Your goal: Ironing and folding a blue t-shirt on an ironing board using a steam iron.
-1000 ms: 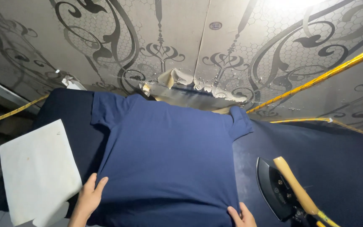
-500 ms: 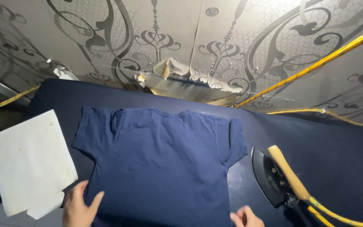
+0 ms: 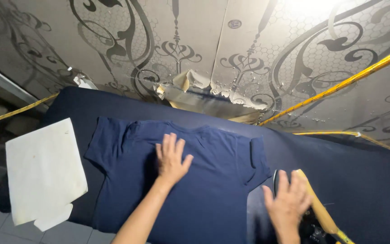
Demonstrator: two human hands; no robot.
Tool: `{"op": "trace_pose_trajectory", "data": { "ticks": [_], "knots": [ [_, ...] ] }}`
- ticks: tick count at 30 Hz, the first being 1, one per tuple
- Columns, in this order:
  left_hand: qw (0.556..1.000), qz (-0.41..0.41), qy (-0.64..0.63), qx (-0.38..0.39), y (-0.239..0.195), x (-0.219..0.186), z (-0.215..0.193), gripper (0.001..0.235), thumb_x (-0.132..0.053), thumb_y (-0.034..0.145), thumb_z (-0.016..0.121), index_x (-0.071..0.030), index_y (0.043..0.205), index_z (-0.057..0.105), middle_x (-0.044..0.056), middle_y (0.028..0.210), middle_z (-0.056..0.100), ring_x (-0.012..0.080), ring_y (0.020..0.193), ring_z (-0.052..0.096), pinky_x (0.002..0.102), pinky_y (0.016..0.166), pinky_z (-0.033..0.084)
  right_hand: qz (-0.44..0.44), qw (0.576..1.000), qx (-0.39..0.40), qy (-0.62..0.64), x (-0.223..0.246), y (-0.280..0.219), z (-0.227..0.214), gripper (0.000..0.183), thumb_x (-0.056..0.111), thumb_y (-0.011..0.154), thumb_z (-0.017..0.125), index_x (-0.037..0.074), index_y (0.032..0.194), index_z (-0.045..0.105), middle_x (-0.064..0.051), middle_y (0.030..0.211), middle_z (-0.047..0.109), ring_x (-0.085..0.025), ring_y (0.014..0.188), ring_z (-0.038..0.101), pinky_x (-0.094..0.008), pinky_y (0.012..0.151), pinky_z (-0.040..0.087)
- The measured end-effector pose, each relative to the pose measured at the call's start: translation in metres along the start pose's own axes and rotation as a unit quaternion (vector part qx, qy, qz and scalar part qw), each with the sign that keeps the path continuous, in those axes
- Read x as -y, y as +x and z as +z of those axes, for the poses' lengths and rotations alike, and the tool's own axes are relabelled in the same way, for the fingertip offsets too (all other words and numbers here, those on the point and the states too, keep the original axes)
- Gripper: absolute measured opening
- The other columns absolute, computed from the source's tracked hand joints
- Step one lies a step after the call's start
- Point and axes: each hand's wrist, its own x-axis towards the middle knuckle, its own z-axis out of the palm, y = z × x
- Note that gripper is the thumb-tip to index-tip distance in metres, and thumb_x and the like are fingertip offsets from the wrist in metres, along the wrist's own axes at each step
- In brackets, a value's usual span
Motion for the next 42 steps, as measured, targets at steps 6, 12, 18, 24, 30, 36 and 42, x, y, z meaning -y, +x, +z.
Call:
{"op": "trace_pose_trajectory", "data": {
  "ticks": [6, 12, 18, 24, 30, 36, 42],
  "knots": [
    [0.969, 0.186, -0.074, 0.147, 0.032, -0.085, 0.049, 0.084, -0.058, 0.081, 0.074, -0.023, 0.152, 0.044, 0.015, 0.167, 0.019, 0.0393, 0.154, 0.009, 0.071, 0.117, 0.005, 0.076, 0.984, 0.140, -0.083, -0.164, -0.006, 0.021, 0.069, 0.048, 0.083, 0.073, 0.017, 0.143, 0.059, -0.008, 0.123, 0.066, -0.028, 0.113, 0.064, -0.044, 0.089, 0.053],
    [0.945, 0.215, -0.176, 0.174, 0.081, -0.064, 0.037, 0.083, -0.046, 0.074, 0.079, -0.025, 0.149, 0.051, 0.018, 0.164, 0.028, 0.0399, 0.152, 0.020, 0.064, 0.117, 0.014, 0.218, 0.892, 0.283, 0.276, -0.205, -0.004, 0.026, 0.050, 0.025, 0.086, 0.079, 0.005, 0.130, 0.065, -0.020, 0.106, 0.069, -0.029, 0.081, 0.071, -0.039, 0.068, 0.057],
    [0.974, -0.036, 0.016, -0.221, 0.063, 0.115, -0.035, 0.050, -0.028, 0.079, 0.074, -0.008, 0.124, 0.066, 0.018, 0.134, 0.056, 0.0410, 0.128, 0.051, 0.058, 0.098, 0.040, 0.039, 0.955, 0.134, 0.261, -0.193, -0.080, 0.081, 0.050, 0.033, 0.073, 0.085, 0.004, 0.111, 0.073, -0.012, 0.116, 0.063, -0.031, 0.100, 0.072, -0.041, 0.084, 0.058],
    [0.931, -0.348, 0.090, -0.068, 0.068, 0.254, -0.025, 0.104, -0.066, 0.072, 0.082, 0.002, 0.145, 0.053, 0.026, 0.135, 0.059, 0.0457, 0.127, 0.052, 0.071, 0.107, 0.030, 0.000, 0.907, 0.257, 0.334, 0.015, -0.114, 0.108, 0.047, 0.035, 0.077, 0.081, 0.006, 0.113, 0.072, -0.016, 0.113, 0.072, -0.033, 0.106, 0.070, -0.044, 0.095, 0.053],
    [0.945, -0.324, -0.048, -0.002, 0.087, 0.319, -0.008, 0.066, -0.051, 0.091, 0.074, -0.005, 0.137, 0.063, 0.026, 0.128, 0.067, 0.0437, 0.120, 0.063, 0.050, 0.102, 0.048, 0.148, 0.965, 0.040, 0.214, 0.127, 0.033, 0.064, 0.033, 0.034, 0.090, 0.069, 0.003, 0.100, 0.065, -0.025, 0.096, 0.068, -0.048, 0.088, 0.065, -0.055, 0.078, 0.051],
    [0.880, -0.374, -0.288, -0.044, 0.079, 0.302, -0.059, 0.062, -0.030, 0.086, 0.081, -0.002, 0.137, 0.061, 0.022, 0.132, 0.067, 0.0359, 0.120, 0.065, 0.044, 0.098, 0.052, 0.100, 0.952, 0.127, 0.259, 0.143, 0.060, 0.038, 0.037, 0.038, 0.090, 0.070, 0.002, 0.096, 0.061, -0.026, 0.081, 0.069, -0.047, 0.080, 0.068, -0.053, 0.070, 0.053],
    [0.786, -0.431, -0.443, 0.027, 0.083, 0.325, -0.070, 0.067, -0.019, 0.084, 0.081, 0.002, 0.142, 0.054, 0.023, 0.133, 0.064, 0.0341, 0.118, 0.065, 0.045, 0.095, 0.053, -0.010, 0.955, 0.097, 0.279, 0.163, 0.070, 0.050, 0.028, 0.029, 0.087, 0.074, 0.004, 0.092, 0.063, -0.025, 0.073, 0.067, -0.048, 0.072, 0.066, -0.052, 0.063, 0.051]
  ]
}}
